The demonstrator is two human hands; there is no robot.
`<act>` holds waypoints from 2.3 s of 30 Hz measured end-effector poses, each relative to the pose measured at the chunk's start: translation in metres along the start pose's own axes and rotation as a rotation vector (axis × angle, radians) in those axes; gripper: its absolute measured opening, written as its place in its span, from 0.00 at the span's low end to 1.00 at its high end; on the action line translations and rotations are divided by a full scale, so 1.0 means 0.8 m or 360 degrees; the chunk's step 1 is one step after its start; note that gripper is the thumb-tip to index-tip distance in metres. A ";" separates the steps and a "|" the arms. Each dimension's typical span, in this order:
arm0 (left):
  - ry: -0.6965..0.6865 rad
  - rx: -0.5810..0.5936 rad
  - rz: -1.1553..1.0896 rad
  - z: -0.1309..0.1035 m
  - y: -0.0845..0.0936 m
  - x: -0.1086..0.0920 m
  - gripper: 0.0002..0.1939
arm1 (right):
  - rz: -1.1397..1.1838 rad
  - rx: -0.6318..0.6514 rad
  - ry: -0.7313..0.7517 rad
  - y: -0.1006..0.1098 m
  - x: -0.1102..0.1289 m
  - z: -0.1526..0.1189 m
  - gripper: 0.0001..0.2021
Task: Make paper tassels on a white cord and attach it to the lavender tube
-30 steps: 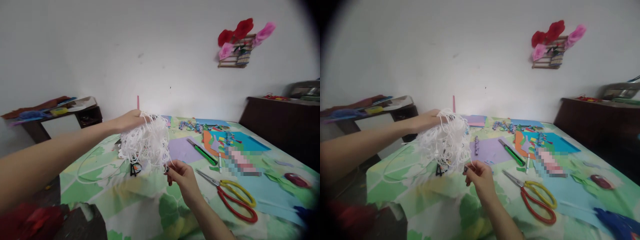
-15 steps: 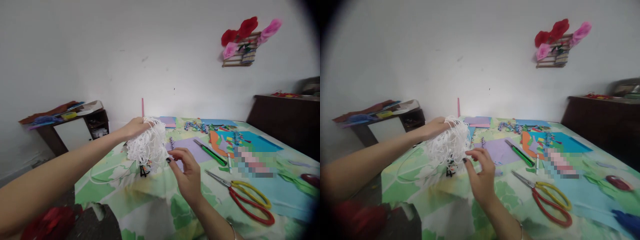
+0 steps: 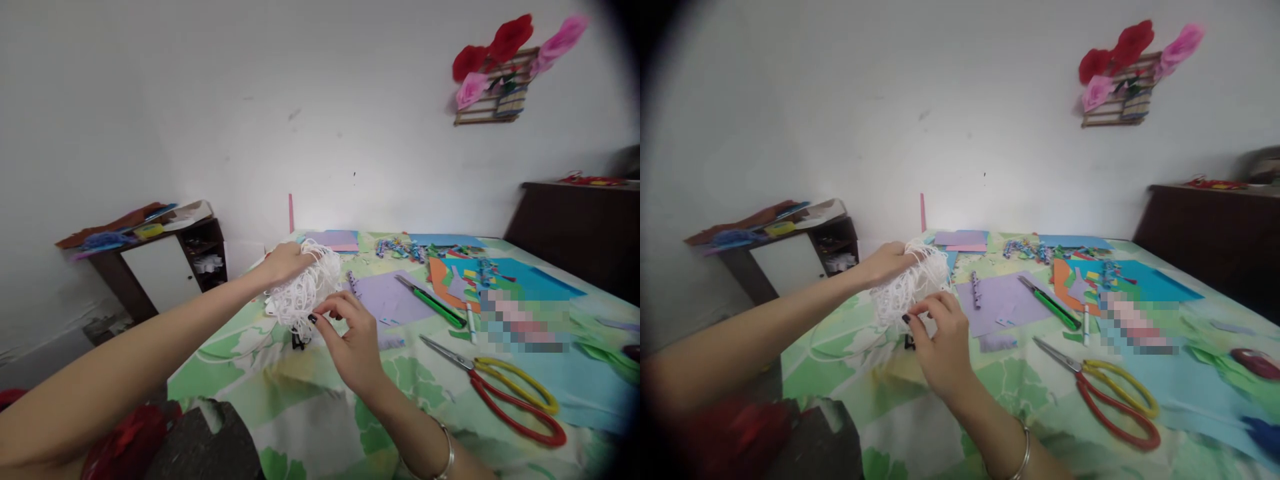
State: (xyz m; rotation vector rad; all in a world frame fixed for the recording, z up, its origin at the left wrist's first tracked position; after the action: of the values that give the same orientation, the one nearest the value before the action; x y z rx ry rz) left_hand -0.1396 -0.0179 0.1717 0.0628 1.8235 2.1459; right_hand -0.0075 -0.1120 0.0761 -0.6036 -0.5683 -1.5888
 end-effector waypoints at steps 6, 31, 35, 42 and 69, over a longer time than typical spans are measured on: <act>0.0054 -0.0007 0.0152 0.002 0.002 -0.009 0.24 | -0.0014 -0.0103 0.0060 0.017 -0.003 -0.003 0.07; -0.0036 0.0094 0.0621 0.015 -0.003 -0.038 0.29 | -0.0129 0.0167 0.0072 0.032 0.009 0.017 0.09; -0.0028 0.0126 0.0686 0.019 -0.010 -0.025 0.28 | -0.0116 0.0101 0.0098 0.041 0.009 0.016 0.10; 0.0038 0.0179 0.0812 0.026 -0.012 -0.003 0.28 | -0.0105 -0.0016 0.0025 0.057 0.007 0.011 0.09; 0.0050 0.0236 0.0856 0.037 -0.082 0.087 0.25 | 0.0061 -0.0158 -0.0922 0.145 -0.052 -0.071 0.06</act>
State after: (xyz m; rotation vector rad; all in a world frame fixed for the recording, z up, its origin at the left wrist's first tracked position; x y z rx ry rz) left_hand -0.1844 0.0377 0.1019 0.6215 2.1694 2.3427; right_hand 0.1079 -0.1310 0.0080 -1.1577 -0.8998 -1.4046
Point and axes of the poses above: each hand's wrist, its own z-axis towards the middle knuckle, its own y-axis out of the back of the hand, x = y × z, the point moved 1 cm from there along z, towards the middle knuckle, and after that the axes turned 13 degrees about z, right-handed, at the moved point
